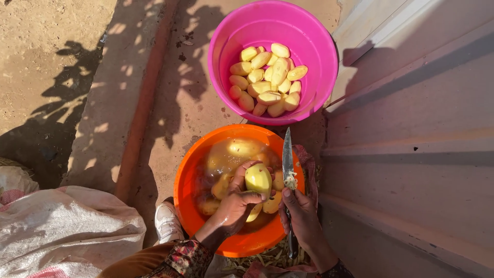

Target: Peeling potatoes with a knife and placing them into a bowl of water.

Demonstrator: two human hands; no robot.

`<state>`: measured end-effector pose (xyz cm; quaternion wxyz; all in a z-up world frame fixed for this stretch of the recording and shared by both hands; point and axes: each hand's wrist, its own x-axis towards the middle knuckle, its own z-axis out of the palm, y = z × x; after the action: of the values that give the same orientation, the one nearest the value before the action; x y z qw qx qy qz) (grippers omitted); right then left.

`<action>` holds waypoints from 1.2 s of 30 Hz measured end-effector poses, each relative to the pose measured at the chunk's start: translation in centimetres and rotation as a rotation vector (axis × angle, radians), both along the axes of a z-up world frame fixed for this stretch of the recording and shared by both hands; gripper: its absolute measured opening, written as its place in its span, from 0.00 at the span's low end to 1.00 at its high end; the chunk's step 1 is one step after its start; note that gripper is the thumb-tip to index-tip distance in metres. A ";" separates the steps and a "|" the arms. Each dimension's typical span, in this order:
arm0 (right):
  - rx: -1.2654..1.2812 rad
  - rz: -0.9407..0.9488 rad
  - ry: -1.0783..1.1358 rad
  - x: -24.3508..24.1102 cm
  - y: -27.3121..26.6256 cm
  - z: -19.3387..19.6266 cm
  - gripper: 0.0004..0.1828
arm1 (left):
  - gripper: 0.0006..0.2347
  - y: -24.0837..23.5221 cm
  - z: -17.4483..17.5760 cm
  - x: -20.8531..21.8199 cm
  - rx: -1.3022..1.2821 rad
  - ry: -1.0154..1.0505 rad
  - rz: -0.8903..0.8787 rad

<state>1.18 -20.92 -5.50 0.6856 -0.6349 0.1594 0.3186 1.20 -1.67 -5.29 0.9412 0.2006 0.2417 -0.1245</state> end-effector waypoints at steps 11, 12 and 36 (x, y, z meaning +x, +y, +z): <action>0.047 0.124 -0.138 -0.7 -0.7 -0.1 0.16 | 0.28 -0.2 1.5 -1.1 0.862 -0.491 -0.458; 0.046 0.124 -0.134 -0.9 -0.7 0.0 0.16 | 0.28 -0.2 1.7 -1.2 0.861 -0.488 -0.461; -0.163 0.316 -0.441 -0.5 -1.2 1.5 0.24 | 0.29 1.6 4.5 -0.4 0.408 -0.301 -0.539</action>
<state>0.65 -22.10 -3.98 0.5922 -0.7588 -0.0694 0.2621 0.76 -0.04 -0.77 0.8403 0.4566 0.0589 -0.2863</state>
